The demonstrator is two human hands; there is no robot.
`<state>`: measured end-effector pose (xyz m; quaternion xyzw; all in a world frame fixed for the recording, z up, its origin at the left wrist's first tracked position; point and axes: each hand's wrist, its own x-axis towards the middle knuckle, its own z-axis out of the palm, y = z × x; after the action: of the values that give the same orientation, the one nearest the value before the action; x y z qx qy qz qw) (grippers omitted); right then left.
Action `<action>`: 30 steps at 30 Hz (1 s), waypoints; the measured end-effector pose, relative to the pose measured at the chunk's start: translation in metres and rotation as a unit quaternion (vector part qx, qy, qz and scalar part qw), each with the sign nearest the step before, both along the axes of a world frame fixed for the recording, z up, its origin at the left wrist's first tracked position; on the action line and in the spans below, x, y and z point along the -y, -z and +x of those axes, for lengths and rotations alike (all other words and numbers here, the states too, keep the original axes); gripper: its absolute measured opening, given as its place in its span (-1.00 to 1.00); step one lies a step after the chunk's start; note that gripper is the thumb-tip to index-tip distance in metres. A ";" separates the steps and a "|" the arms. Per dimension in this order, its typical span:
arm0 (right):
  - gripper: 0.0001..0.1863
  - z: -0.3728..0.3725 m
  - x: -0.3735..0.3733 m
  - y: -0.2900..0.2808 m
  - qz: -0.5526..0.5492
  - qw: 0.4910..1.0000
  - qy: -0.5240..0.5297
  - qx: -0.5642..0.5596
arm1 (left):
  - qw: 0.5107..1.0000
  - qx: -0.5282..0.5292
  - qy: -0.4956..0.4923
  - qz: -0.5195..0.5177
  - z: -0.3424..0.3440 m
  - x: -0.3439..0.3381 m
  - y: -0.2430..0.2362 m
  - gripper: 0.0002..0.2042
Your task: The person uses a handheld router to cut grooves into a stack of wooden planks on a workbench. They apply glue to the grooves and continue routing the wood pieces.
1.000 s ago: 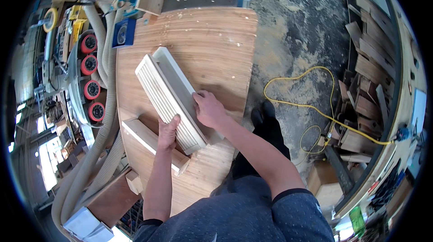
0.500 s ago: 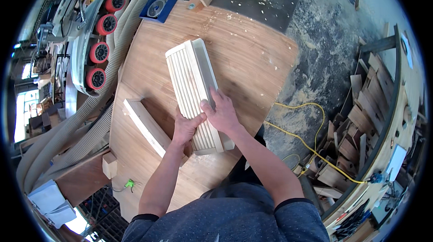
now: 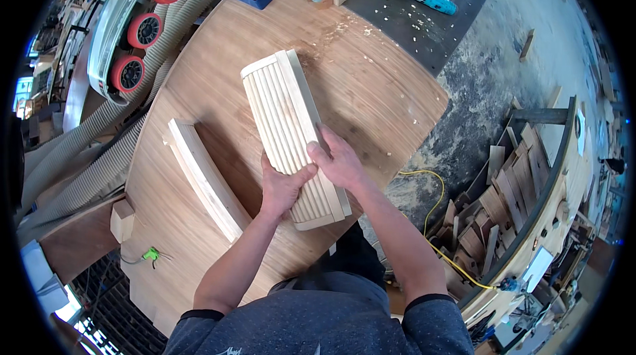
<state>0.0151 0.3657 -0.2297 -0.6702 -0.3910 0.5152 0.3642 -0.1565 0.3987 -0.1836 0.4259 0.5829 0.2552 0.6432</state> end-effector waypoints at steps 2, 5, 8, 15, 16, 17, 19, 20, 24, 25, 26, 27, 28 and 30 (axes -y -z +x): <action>-0.27 -0.001 -0.005 -0.008 -0.023 1.000 -0.005 0.017 | 1.000 -0.005 -0.001 0.007 -0.001 -0.002 -0.002 0.13; -0.27 0.000 -0.006 -0.021 -0.044 0.999 -0.014 0.004 | 0.999 -0.012 0.004 0.035 -0.003 0.000 0.001 0.16; -0.32 -0.001 -0.008 -0.017 -0.026 0.999 -0.010 -0.020 | 0.998 -0.027 0.011 0.047 -0.005 0.000 0.009 0.18; -0.53 -0.006 -0.057 -0.032 0.037 0.990 0.087 0.106 | 0.998 -0.016 0.010 0.067 -0.006 0.000 0.017 0.18; -0.55 -0.006 -0.069 -0.035 0.035 0.989 0.112 0.091 | 0.997 -0.017 0.009 0.072 -0.007 0.001 0.020 0.18; -0.55 -0.004 -0.080 -0.036 0.039 0.990 0.108 0.086 | 0.997 -0.007 0.008 0.072 -0.007 0.001 0.020 0.17; -0.55 0.000 -0.102 -0.039 0.047 0.991 0.100 0.076 | 0.997 0.012 0.004 0.072 -0.008 0.001 0.021 0.16; -0.57 0.000 -0.112 -0.047 0.033 0.993 0.093 0.064 | 0.997 0.004 -0.007 0.072 -0.007 0.001 0.020 0.12; -0.56 0.006 -0.128 -0.025 -0.023 0.993 0.112 -0.019 | 0.997 -0.011 -0.024 0.076 -0.003 0.000 0.013 0.06; -0.56 0.004 -0.128 -0.021 -0.013 0.990 0.128 -0.062 | 0.997 -0.012 -0.025 0.078 -0.003 0.001 0.013 0.07; -0.56 0.005 -0.127 -0.017 -0.004 0.984 0.145 -0.105 | 0.997 -0.010 -0.027 0.071 -0.004 0.002 0.015 0.07; -0.56 0.007 -0.128 -0.014 -0.020 0.985 0.137 -0.107 | 0.997 -0.007 -0.029 0.065 -0.003 0.002 0.016 0.07; -0.56 0.009 -0.130 -0.017 -0.036 0.985 0.129 -0.109 | 0.998 -0.004 -0.033 0.058 -0.004 0.003 0.018 0.07; -0.57 0.011 -0.138 -0.022 -0.063 0.983 0.129 -0.115 | 0.997 -0.018 -0.002 0.073 -0.009 0.004 0.025 0.11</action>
<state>0.0259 0.5034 -0.2080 -0.6729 -0.2243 0.5608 0.4271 -0.1657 0.3952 -0.2088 0.4751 0.5747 0.2906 0.5997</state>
